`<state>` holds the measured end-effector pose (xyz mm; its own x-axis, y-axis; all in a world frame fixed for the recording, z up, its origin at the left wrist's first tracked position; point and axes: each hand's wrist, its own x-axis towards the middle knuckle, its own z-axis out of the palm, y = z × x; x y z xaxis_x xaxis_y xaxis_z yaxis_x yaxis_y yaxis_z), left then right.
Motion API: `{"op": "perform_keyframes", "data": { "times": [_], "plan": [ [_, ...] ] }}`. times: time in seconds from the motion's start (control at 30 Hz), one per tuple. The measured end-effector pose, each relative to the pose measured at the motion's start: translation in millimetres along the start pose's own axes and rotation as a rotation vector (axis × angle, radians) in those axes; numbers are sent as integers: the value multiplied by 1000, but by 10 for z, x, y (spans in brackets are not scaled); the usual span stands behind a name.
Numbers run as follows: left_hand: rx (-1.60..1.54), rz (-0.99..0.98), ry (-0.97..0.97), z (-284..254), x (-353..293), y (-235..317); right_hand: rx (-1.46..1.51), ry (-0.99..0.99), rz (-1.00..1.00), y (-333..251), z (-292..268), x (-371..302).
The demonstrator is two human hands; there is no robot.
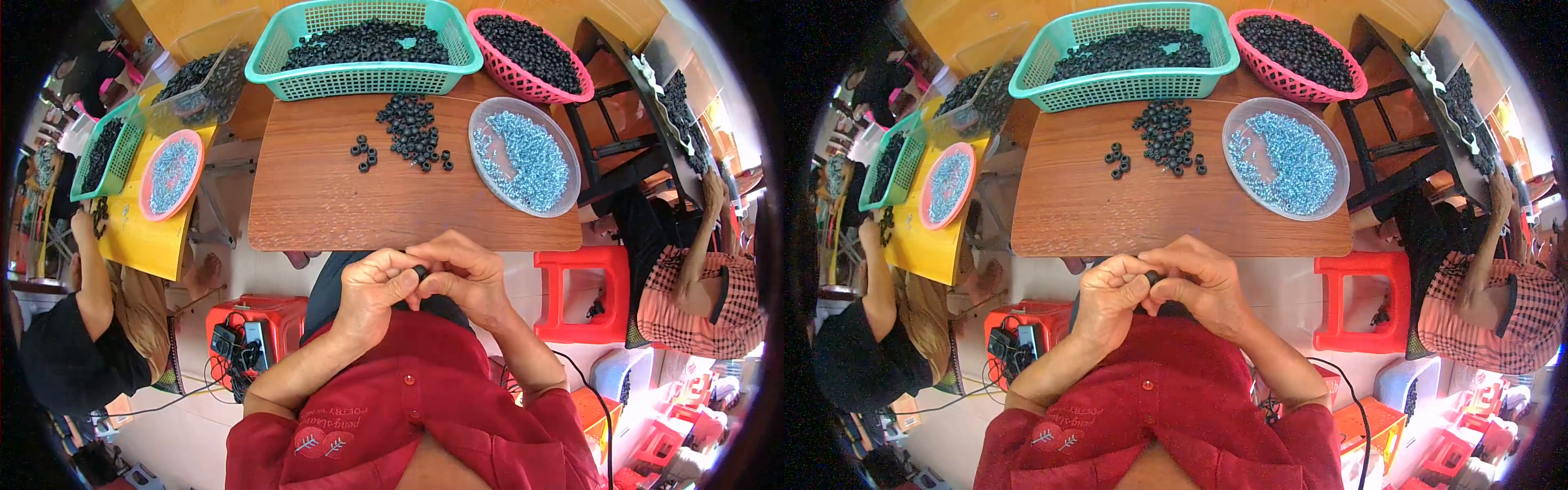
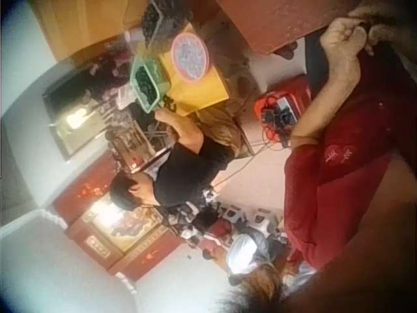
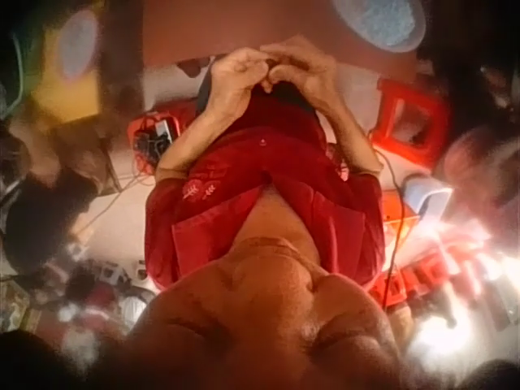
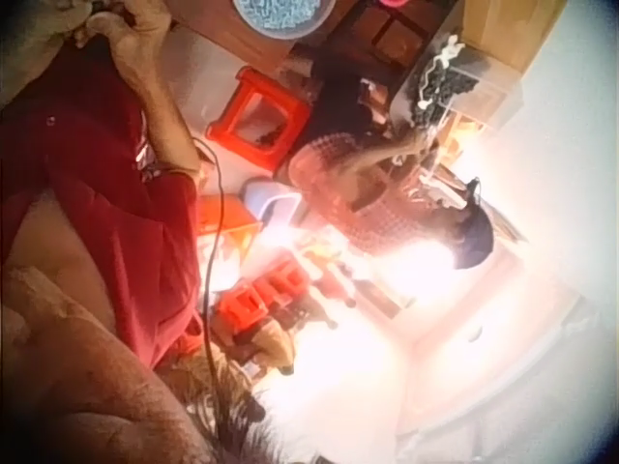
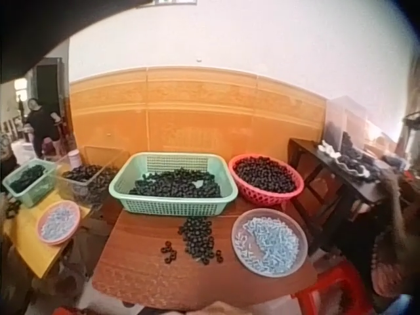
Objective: The person takes small metal rings from a dish and inserts them into black rubber grommets by hand.
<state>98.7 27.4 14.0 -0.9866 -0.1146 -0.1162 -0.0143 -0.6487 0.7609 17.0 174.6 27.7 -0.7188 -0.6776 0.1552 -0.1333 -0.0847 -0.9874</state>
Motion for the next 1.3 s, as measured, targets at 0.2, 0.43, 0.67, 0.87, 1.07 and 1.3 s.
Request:
{"op": "perform_keyframes", "data": {
  "times": [0.2, 0.43, 0.67, 0.87, 1.07, 1.3],
  "plan": [
    [-252, -182, -14, -116, 185, 35, -72, -54, -89, 18, -63, 207],
    [-49, -242, 52, -173, 345, -12, -125, -10, 37, 33, -145, 294],
    [610, 114, 87, -339, 737, 37, -216, 292, 159, 11, -684, 500],
    [1298, 680, 4, -226, 1315, 139, -362, 484, 50, -198, -1459, 1039],
    [1560, 715, -29, -129, 1559, 49, -617, 690, -113, -283, -2440, 1916],
    [1604, 653, -65, -131, 1622, 4, -1200, 765, -130, -357, -2755, 2412]
  ]
}}
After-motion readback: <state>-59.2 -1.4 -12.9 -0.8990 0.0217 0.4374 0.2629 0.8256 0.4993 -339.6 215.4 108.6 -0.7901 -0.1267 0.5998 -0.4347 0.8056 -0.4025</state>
